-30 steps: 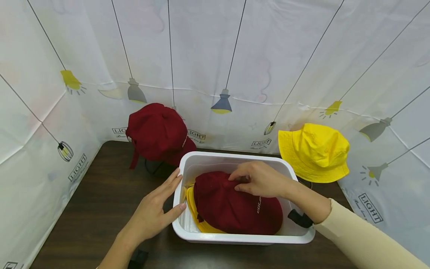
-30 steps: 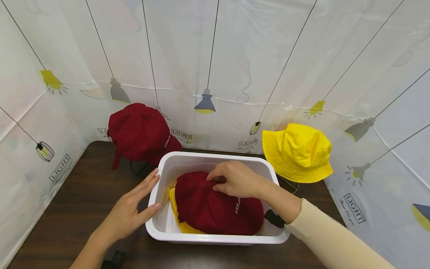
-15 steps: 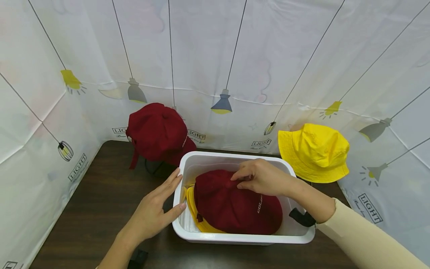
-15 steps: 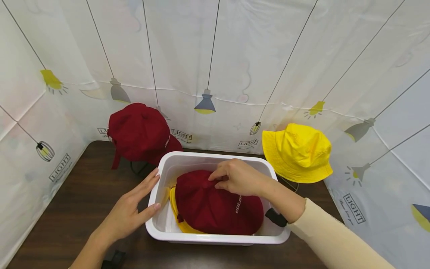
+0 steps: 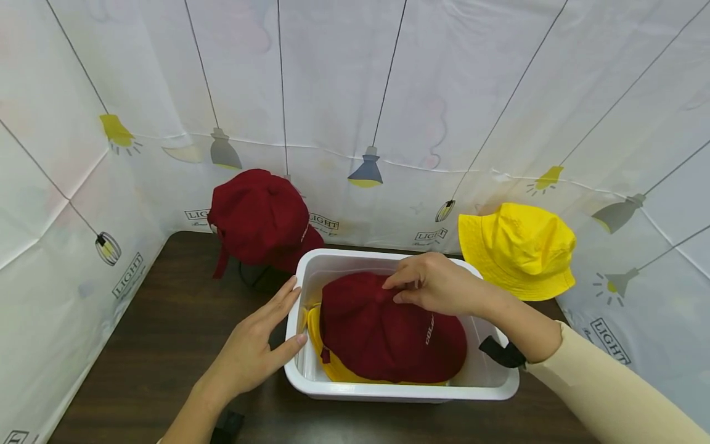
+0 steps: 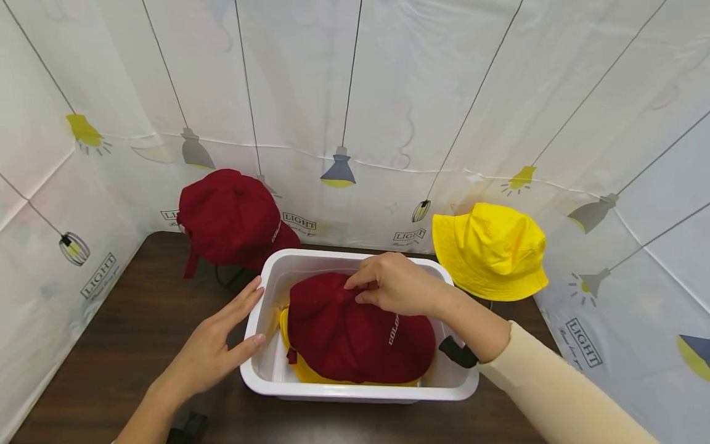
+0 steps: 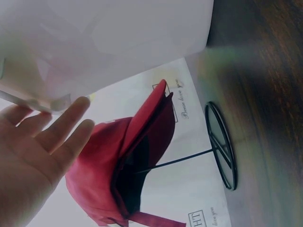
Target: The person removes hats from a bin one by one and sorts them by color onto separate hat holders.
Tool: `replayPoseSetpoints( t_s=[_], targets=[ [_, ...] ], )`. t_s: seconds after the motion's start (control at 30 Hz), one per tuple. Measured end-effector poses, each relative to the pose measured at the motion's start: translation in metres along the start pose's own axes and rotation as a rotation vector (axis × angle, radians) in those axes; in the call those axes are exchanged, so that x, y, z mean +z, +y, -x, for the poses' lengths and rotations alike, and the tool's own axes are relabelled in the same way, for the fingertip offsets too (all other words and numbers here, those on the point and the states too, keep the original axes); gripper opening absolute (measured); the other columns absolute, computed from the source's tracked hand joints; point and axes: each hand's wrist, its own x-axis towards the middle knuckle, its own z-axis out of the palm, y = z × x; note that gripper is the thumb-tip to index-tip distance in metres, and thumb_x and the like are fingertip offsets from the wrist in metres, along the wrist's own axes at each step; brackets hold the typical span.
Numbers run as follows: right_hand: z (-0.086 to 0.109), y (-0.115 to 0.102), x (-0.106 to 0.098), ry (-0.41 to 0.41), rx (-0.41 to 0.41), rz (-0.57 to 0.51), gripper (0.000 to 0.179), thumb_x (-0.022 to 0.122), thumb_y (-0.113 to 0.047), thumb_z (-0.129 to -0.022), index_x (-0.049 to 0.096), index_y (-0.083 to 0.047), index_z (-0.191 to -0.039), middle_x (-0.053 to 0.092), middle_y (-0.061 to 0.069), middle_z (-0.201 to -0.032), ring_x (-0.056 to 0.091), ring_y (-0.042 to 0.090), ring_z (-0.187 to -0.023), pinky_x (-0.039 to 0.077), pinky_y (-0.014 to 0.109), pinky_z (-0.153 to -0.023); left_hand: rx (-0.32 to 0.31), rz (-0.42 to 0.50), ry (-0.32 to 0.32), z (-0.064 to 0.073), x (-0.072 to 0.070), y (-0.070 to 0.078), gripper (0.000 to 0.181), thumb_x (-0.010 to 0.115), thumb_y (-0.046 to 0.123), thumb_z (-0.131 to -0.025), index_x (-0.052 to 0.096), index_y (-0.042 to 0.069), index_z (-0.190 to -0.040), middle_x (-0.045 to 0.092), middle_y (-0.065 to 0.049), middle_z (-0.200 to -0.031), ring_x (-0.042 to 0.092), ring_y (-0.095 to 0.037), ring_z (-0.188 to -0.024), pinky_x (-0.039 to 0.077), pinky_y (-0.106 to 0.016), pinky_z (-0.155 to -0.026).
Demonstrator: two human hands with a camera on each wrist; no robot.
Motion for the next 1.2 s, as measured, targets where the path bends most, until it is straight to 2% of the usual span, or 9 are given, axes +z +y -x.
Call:
replayPoseSetpoints(
  t_s=[0.5, 0.83, 1.2],
  targets=[
    [0.001, -0.006, -0.01, 0.019, -0.033, 0.0, 0.027, 0.084, -0.003, -0.087, 0.083, -0.013, -0.112, 0.074, -0.01, -0.092, 0.062, 0.004, -0.077, 0.056, 0.024, -0.066, 0.0, 0.004, 0.003, 0.0, 0.0, 0.001, 0.07, 0.069, 0.038, -0.1, 0.045, 0.011, -0.16, 0.03, 0.007, -0.171, 0.048, -0.024, -0.145, 0.05, -0.058, -0.106],
    [0.001, -0.013, -0.019, 0.058, -0.037, 0.002, 0.027, 0.085, -0.004, -0.087, 0.083, -0.013, -0.112, 0.07, -0.012, -0.088, 0.059, 0.003, -0.074, 0.054, 0.024, -0.063, -0.006, 0.008, -0.001, 0.001, 0.0, 0.001, 0.071, 0.069, 0.039, -0.1, 0.042, 0.016, -0.162, 0.028, 0.008, -0.171, 0.048, -0.024, -0.145, 0.051, -0.057, -0.104],
    [0.004, -0.016, -0.032, 0.115, -0.106, 0.009, 0.029, 0.085, 0.001, -0.083, 0.083, -0.012, -0.109, 0.069, -0.013, -0.086, 0.058, 0.003, -0.074, 0.053, 0.023, -0.062, 0.018, -0.003, 0.01, 0.002, 0.0, -0.002, 0.071, 0.07, 0.037, -0.099, 0.043, 0.015, -0.162, 0.029, 0.006, -0.171, 0.048, -0.024, -0.145, 0.051, -0.055, -0.105]
  ],
)
